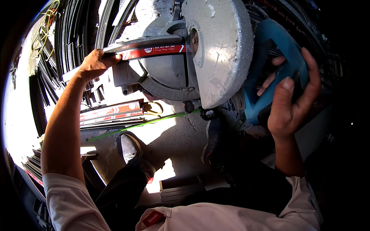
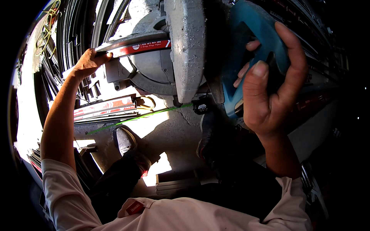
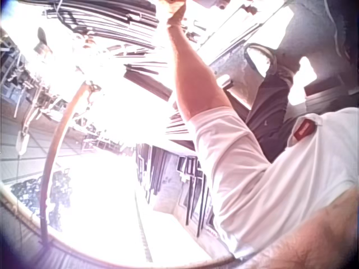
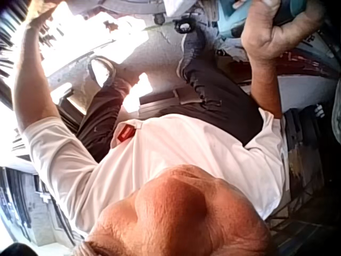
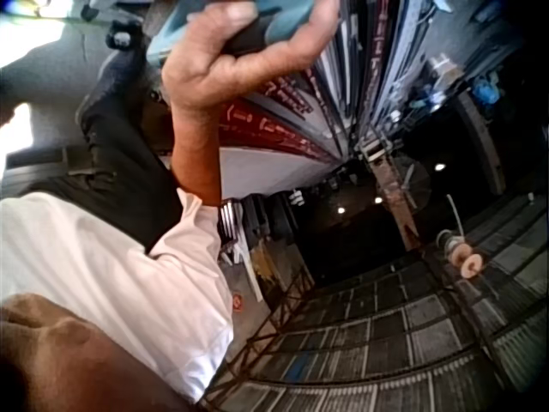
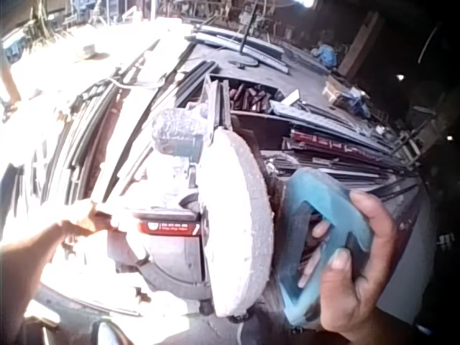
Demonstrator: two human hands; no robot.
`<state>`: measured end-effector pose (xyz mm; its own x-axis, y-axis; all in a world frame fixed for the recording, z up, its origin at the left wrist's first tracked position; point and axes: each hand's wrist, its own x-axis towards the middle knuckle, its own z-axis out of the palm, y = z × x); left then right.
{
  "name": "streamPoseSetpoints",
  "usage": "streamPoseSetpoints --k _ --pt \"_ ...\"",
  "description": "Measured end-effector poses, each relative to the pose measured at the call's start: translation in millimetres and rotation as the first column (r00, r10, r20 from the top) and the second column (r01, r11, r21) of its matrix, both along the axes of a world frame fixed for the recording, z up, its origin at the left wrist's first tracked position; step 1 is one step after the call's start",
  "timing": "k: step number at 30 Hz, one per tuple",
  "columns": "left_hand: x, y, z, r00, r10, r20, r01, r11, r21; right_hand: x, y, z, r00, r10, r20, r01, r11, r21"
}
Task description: The person measures and marks a long window frame profile with a tape measure and marker, then cuts it to length using a miter saw. The cut piece is placed into a larger frame assembly on the floor, and the process is repeated for additional pieces.
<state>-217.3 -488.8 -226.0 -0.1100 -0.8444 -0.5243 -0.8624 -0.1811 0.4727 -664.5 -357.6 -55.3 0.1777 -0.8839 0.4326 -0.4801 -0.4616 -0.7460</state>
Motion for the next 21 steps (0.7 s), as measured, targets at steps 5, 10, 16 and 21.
streamPoseSetpoints --k 5,10,16,21 --pt "-0.1 -2.6 3.2 0.997 0.066 -0.031 -0.063 0.993 0.103 0.0 -0.1 -0.7 1.0 -0.004 -0.009 0.004 1.0 -0.009" --pt "-0.4 -2.4 4.9 0.997 0.07 -0.026 -0.067 0.992 0.105 0.4 0.1 -0.8 1.0 -0.004 -0.005 0.004 1.0 -0.005" --pt "-3.1 3.9 3.7 0.998 0.065 -0.02 -0.065 0.998 0.002 0.1 0.0 -1.0 1.0 -0.001 0.008 0.001 1.0 0.008" --pt "0.4 -0.3 -0.6 0.999 0.045 -0.029 -0.044 0.999 0.031 0.7 -0.4 -0.4 1.0 -0.006 -0.001 0.006 1.0 -0.001"
